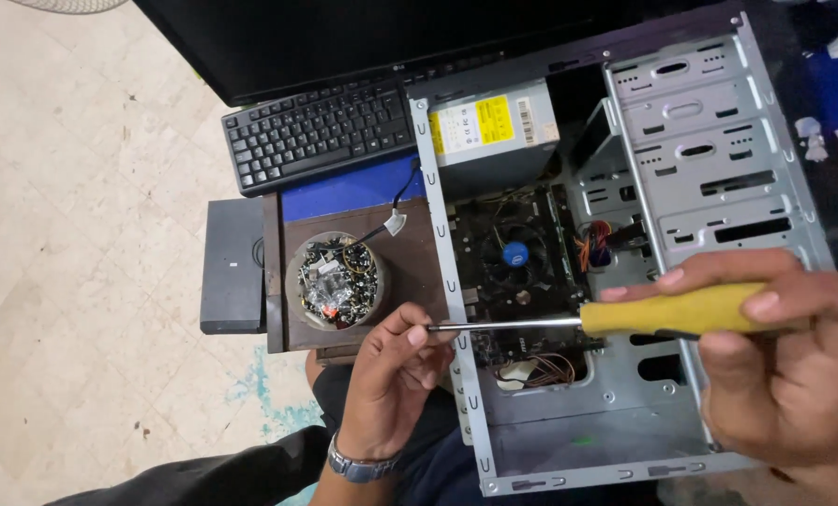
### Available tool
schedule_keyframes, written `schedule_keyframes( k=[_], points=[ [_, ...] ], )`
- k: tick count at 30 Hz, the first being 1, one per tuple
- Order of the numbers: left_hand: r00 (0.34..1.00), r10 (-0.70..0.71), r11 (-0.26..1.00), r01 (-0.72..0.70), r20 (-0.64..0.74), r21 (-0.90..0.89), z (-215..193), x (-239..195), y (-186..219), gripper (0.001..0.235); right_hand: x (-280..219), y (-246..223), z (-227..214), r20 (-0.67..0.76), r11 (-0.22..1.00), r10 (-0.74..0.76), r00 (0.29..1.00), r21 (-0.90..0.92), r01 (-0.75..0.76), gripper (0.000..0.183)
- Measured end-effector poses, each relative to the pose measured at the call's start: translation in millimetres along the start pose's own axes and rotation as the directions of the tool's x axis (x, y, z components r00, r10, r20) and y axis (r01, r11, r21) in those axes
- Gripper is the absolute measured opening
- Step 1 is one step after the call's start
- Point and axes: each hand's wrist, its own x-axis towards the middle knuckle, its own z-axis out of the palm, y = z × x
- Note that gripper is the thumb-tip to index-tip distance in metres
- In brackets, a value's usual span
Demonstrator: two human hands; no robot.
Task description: The person uses a screwdriver to remove screws from the side of an open computer tower case. They place the screws into a small container on the desk and continue to unscrew fasteners from the chassis.
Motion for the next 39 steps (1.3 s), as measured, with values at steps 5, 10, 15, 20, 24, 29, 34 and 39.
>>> schedule_keyframes(
  k=[5, 10, 15, 20, 24, 29, 34, 39],
  points=[
    [0.996, 0.084, 0.959, -0.086, 0.019, 0.271, 1, -7, -3, 0.014, -8, 10, -14, 0.027, 0.999, 0.033, 0.999, -0.023, -0.032, 0.018],
    [0.974, 0.225, 0.795, -0.186, 0.004, 0.578, 4, -10, -5, 0.011, -8, 18, -13, -0.052, 0.999, 0.013, 0.999, 0.035, -0.011, 0.023],
    [0.969, 0.244, 0.805, -0.219, 0.029, 0.551, 4, -10, -6, 0.011, -6, 11, -13, -0.015, 0.996, 0.087, 0.996, 0.026, -0.087, 0.018],
    [0.974, 0.216, 0.808, -0.217, 0.067, 0.547, 5, -9, -2, 0.011, -11, 14, -9, -0.049, 0.981, 0.141, 0.989, 0.140, -0.132, 0.019],
    [0.977, 0.173, 0.825, -0.215, 0.129, 0.523, 12, -8, 7, 0.035, -12, 18, -13, -0.039, 0.995, 0.096, 0.995, 0.039, -0.094, 0.016],
    [0.949, 0.297, 0.824, -0.310, 0.103, 0.474, 2, -9, 6, 0.032, 3, 9, -23, 0.048, 0.985, 0.160, 0.986, -0.068, -0.156, 0.022],
    [0.946, 0.320, 0.826, -0.305, 0.051, 0.474, -5, -11, 7, 0.026, -11, 45, -45, 0.102, 0.993, 0.112, 0.988, -0.053, -0.107, 0.023],
    [0.925, 0.380, 0.794, -0.322, -0.007, 0.515, -14, -11, 6, 0.017, -30, 67, -67, 0.044, 0.872, 0.481, 0.876, -0.131, -0.472, 0.060]
  ],
)
